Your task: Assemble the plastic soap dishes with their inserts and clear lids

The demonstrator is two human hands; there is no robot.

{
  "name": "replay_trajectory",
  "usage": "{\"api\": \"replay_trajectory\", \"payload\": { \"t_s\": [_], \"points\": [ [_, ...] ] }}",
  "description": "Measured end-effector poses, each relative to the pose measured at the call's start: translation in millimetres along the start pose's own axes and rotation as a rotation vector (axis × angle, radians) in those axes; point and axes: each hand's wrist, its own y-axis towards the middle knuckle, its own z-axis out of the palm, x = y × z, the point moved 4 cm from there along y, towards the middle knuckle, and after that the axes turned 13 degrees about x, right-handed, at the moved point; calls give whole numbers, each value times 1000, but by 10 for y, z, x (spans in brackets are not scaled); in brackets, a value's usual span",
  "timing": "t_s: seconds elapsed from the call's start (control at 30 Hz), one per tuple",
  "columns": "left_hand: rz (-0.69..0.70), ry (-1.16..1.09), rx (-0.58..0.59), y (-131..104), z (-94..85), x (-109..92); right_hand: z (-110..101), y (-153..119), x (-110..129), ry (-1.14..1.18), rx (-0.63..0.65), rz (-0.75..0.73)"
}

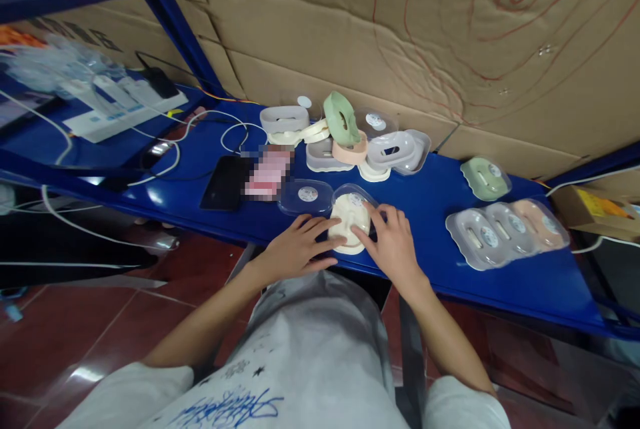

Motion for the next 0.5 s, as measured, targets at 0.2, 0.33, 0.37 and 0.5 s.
{"api": "replay_trajectory", "payload": {
  "t_s": [0.2,0.33,0.37,0.5],
  "points": [
    [-42,-244,-142,-68,36,93,-46,-95,-332,214,220,-147],
    [-124,-408,-133,-81,23,122,-52,-180,-269,291,281,-242],
    [-135,-427,-132,-81,8,121,-48,-189,-231,295,278,-264],
    [-88,-372,-149,-75,-42,84,-19,-170,-125,312,258,-331]
  ]
}}
